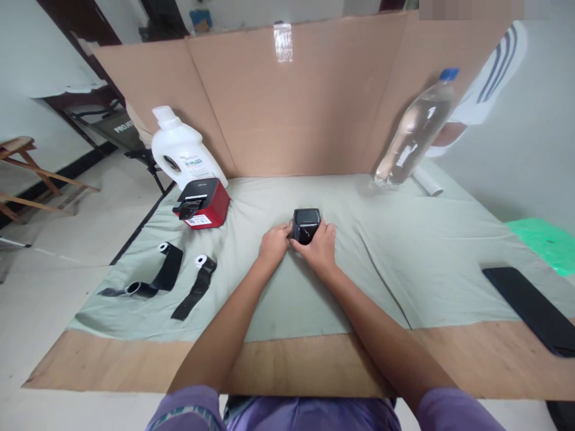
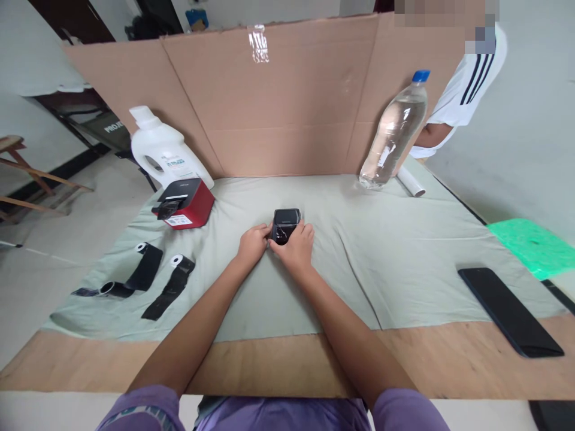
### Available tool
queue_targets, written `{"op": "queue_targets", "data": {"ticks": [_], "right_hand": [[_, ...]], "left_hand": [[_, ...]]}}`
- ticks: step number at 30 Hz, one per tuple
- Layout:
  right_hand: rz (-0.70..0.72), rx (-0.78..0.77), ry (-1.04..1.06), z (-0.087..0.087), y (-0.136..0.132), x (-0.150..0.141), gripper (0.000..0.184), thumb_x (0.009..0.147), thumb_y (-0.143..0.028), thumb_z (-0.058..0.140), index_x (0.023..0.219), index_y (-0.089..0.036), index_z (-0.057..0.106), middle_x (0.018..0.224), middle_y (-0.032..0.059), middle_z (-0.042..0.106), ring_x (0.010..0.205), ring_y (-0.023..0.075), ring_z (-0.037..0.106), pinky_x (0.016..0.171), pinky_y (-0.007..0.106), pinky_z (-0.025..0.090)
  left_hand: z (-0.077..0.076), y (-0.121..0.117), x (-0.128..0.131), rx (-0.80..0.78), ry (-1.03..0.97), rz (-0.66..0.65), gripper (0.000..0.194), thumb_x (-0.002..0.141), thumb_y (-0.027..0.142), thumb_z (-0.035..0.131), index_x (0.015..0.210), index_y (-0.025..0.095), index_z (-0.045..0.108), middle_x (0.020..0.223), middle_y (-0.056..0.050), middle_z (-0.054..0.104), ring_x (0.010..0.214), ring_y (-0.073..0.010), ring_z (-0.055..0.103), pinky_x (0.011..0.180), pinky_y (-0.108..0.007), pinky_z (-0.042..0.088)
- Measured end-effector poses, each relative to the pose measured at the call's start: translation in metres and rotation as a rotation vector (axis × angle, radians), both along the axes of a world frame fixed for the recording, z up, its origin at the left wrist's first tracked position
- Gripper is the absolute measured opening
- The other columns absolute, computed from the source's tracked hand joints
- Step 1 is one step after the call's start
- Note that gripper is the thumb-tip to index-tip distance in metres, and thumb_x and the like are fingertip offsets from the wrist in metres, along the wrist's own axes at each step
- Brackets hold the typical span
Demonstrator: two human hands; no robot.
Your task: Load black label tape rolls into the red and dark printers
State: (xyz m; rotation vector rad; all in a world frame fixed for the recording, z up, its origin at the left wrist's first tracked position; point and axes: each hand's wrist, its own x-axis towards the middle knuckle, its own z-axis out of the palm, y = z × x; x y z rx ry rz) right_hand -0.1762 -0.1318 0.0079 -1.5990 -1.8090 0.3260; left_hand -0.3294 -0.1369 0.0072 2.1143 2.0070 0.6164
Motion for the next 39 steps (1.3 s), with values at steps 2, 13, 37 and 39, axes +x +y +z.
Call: {"op": "queue_targets", "data": {"ticks": [2,13,37,39], "right_hand": [[0.005,-0.002,0.009,0.0,0.0,0.001,0.097,0.065,-0.055,0.079,0.137,-0.001,0.043,0.116,0.0188,0.05,0.11,0.0346,0.047,0.1,0.048,0.041],[0.0,0.014,0.048,-0.003,0.0,0.005,0.092,0.066,-0.056,0.078,0.137,-0.009,0.044,0.114,0.0145,0.049,0.109,0.0339,0.049,0.097,0.049,0.043],[0.012,-0.03,0.074,0.0,-0.001,0.004,0.091,0.066,-0.054,0.078,0.137,-0.008,0.043,0.117,0.0172,0.051,0.113,0.0357,0.049,0.1,0.05,0.043],[0.014,-0.031,0.076,-0.001,-0.002,0.004,0.093,0.066,-0.054,0.079,0.139,-0.008,0.042,0.118,0.0177,0.051,0.114,0.0361,0.049,0.101,0.05,0.042]], "left_hand": [[-0.001,0.0,-0.001,-0.004,-0.014,0.002,0.053,0.089,0.006,0.047,0.133,0.027,0.069,0.099,-0.009,0.071,0.097,-0.0256,0.064,0.082,-0.03,0.046],[-0.011,0.006,-0.005,0.002,-0.448,0.01,0.041,0.091,0.013,0.046,0.113,0.024,0.078,0.086,-0.005,0.071,0.086,-0.0206,0.063,0.084,-0.029,0.048],[0.03,0.057,-0.002,0.167,-0.377,0.019,0.042,0.097,0.027,0.048,0.134,0.018,0.065,0.139,-0.011,0.063,0.135,-0.0245,0.051,0.118,-0.04,0.033],[0.043,0.053,0.001,0.178,-0.174,-0.02,0.036,0.095,0.027,0.052,0.124,0.022,0.072,0.13,-0.008,0.069,0.124,-0.0242,0.058,0.111,-0.038,0.039]]}}
